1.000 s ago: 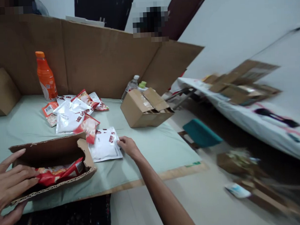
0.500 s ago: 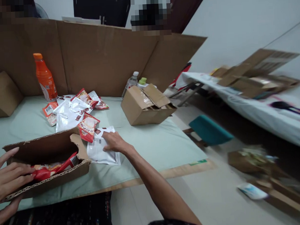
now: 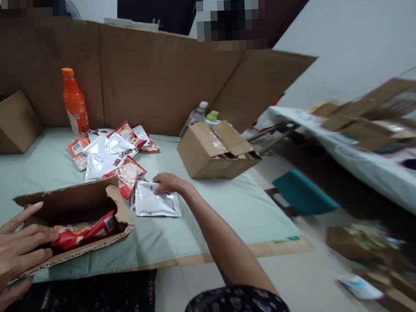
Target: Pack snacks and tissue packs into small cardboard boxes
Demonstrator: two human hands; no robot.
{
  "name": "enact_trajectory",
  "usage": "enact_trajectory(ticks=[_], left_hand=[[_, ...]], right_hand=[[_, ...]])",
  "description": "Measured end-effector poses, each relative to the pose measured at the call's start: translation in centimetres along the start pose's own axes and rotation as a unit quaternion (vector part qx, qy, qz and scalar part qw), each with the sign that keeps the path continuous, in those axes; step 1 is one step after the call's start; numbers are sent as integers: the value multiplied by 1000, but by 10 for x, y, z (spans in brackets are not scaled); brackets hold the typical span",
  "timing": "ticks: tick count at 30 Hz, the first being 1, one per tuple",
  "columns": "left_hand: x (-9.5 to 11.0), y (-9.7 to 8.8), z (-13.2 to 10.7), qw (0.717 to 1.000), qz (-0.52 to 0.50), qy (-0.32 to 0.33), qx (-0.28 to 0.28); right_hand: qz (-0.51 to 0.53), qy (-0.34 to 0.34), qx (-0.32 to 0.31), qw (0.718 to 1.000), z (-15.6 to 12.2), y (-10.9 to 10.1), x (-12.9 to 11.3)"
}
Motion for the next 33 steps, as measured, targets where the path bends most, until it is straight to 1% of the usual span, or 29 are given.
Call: enact_trajectory(ticks=[3,7,9,10,12,13,14,15,17,18,20,21,22,23,24,25,26,27,28,30,32,33], left_hand=[[-1,-3,-1,999,15,13,-28],[-4,-2,-5,996,35,41,-67],[-6,1,-9,995,40,39,-86],[-7,2,-11,994,43,34,-92],[-9,5,-15,993,46,25,-103],[-10,6,-17,993,45,24,-107],[-11,8,-18,993,41,27,-107],[-12,9,-19,993,37,33,-104],[-14,11,-20,994,30,48,-94],[-14,12,-20,994,29,55,-90],[-14,13,-20,994,33,59,-91],[-14,13,-19,993,37,58,-92],[-14,13,-19,993,41,57,-93],[-13,13,-18,993,46,57,-92],[-12,12,-18,993,49,57,-89],[-11,12,-17,993,53,59,-85],[-10,11,-16,993,57,60,-79],[-8,10,-15,993,63,60,-74],[-6,9,-15,994,68,58,-70],[-1,6,-14,993,77,55,-65],[4,4,-14,993,87,49,-64],[5,3,-15,993,93,44,-62]], right_hand=[[-20,44,-61,997,-24,6,7],[-28,106,-60,992,-68,11,10],[35,162,-71,984,-86,15,7],[85,196,-89,973,-92,17,5],[182,251,-124,943,-102,20,-3],[213,262,-132,932,-105,18,-8],[231,265,-128,927,-108,15,-12],[240,258,-112,929,-111,9,-17],[243,217,-50,944,-120,-10,-28],[239,183,-6,954,-125,-23,-35],[221,93,114,964,-138,-47,-56],[211,43,187,958,-145,-58,-69],[204,-4,262,943,-151,-66,-85],[202,-46,330,921,-155,-71,-102],[203,-82,379,899,-157,-71,-120],[205,-112,405,884,-156,-69,-138],[206,-139,410,877,-153,-63,-155],[202,-167,390,882,-147,-54,-170],[190,-196,349,896,-140,-45,-184],[139,-260,235,926,-125,-25,-204],[62,-300,127,943,-114,-11,-215],[17,-304,89,948,-111,-7,-218]])
Point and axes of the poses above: each hand's wrist, its own z-axis towards the middle knuckle, its own y-axis out of the palm, x = y × z, the point moved 1 cm from there along z, towards the middle knuckle, and after that the axes turned 5 degrees about -x, right-handed, at the moved point
